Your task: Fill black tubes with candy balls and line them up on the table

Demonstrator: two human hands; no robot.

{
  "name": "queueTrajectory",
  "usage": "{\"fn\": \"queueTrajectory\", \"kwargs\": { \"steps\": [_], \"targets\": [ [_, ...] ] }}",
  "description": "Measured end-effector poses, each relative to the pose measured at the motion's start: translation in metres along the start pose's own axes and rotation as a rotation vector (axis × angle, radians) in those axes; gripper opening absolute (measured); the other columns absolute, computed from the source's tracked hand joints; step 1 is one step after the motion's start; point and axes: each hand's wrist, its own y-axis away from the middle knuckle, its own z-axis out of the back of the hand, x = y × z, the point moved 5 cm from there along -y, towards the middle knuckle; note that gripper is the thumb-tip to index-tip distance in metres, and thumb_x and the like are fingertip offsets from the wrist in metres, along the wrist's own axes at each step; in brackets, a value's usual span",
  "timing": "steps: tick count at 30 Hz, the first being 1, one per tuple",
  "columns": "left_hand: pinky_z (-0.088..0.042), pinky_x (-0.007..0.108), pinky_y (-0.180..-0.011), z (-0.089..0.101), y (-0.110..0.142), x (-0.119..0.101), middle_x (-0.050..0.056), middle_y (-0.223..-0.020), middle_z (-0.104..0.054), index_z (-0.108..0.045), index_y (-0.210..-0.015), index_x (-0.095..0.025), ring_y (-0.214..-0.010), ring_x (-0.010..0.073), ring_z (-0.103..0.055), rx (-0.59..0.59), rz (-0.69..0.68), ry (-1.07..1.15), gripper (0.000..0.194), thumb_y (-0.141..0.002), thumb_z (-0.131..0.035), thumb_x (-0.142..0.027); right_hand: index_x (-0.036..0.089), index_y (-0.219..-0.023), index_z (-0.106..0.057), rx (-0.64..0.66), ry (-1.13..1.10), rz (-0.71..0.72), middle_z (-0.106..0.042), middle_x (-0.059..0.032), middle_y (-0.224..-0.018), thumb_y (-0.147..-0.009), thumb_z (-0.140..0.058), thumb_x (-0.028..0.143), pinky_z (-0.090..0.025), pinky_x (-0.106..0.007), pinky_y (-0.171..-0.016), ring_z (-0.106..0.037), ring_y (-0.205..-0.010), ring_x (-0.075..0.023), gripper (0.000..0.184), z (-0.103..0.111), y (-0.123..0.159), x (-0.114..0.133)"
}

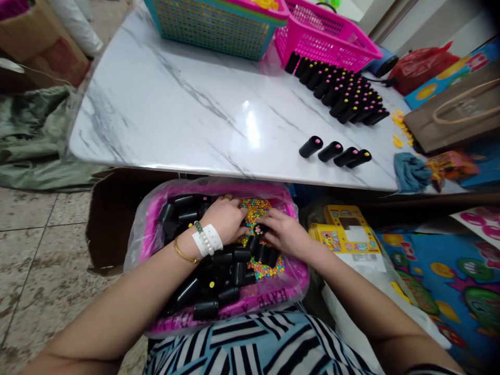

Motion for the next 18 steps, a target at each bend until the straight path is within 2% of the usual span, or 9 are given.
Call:
{"fn": "queueTrajectory", "kwargs": {
  "steps": [2, 6, 9, 11, 15, 18],
  "targets": [
    [-0.044, 0.044, -0.089, -0.002, 0.000, 0.000, 0.014, -0.106, -0.062, -0.068, -0.101, -0.017, -0.103, 0.0325, -0.056, 0.018, -0.022, 0.003, 0.037, -0.077, -0.068, -0.045, 0.018, -0.112, -0.064, -0.106, -0.159, -0.037, -0.061, -0.0060, -0.097, -0.078, -0.064, 0.008, -0.051, -0.027, -0.069, -0.060, -0.080, -0.0151, 0.035, 0.011, 0.008, -0.005],
    [-0.044, 0.047, -0.090, -0.004, -0.002, -0.002, 0.017, -0.110, -0.060, -0.068, -0.101, -0.016, -0.106, 0.0350, -0.053, 0.023, -0.050, -0.009, 0.035, -0.073, -0.074, -0.036, 0.020, -0.108, -0.067, -0.255, -0.252, -0.102, -0.063, -0.0056, -0.094, -0.079, -0.064, 0.010, -0.050, -0.026, -0.064, -0.059, -0.074, -0.0137, 0.031, 0.027, 0.018, -0.004],
    [-0.043, 0.048, -0.092, 0.000, -0.004, -0.009, 0.018, -0.114, -0.057, -0.068, -0.098, -0.014, -0.111, 0.0358, -0.049, -0.026, -0.079, -0.007, 0.029, -0.073, -0.072, -0.028, 0.022, -0.109, -0.067, -0.378, -0.304, -0.202, -0.063, -0.0045, -0.095, -0.079, -0.068, 0.016, -0.049, -0.025, -0.061, -0.058, -0.072, -0.0130, 0.031, 0.047, 0.023, -0.003],
    [-0.042, 0.047, -0.093, 0.006, -0.005, -0.014, 0.017, -0.116, -0.055, -0.067, -0.097, -0.015, -0.113, 0.0351, -0.047, -0.076, -0.100, 0.007, 0.024, -0.075, -0.069, -0.022, 0.022, -0.107, -0.068, -0.510, -0.316, -0.270, -0.063, -0.0043, -0.096, -0.078, -0.071, 0.022, -0.049, -0.026, -0.062, -0.058, -0.073, -0.0134, 0.029, 0.066, 0.028, -0.006],
    [-0.045, 0.044, -0.089, 0.012, -0.006, -0.020, 0.013, -0.109, -0.056, -0.064, -0.102, -0.016, -0.103, 0.0293, -0.049, -0.156, -0.137, 0.118, 0.024, -0.078, -0.065, -0.017, 0.020, -0.101, -0.068, -0.821, -0.245, -0.358, -0.064, -0.0041, -0.093, -0.078, -0.073, 0.032, -0.049, -0.027, -0.061, -0.058, -0.069, -0.0138, 0.027, 0.102, 0.032, -0.022],
    [-0.047, 0.042, -0.086, 0.011, -0.007, -0.020, 0.010, -0.102, -0.058, -0.061, -0.106, -0.016, -0.096, 0.0254, -0.050, -0.202, -0.155, 0.253, 0.025, -0.081, -0.062, -0.017, 0.018, -0.093, -0.069, -0.954, -0.048, -0.409, -0.062, -0.0012, -0.078, -0.077, -0.073, 0.034, -0.048, -0.028, -0.062, -0.055, -0.063, -0.0129, 0.023, 0.119, 0.021, -0.038]
  ]
}}
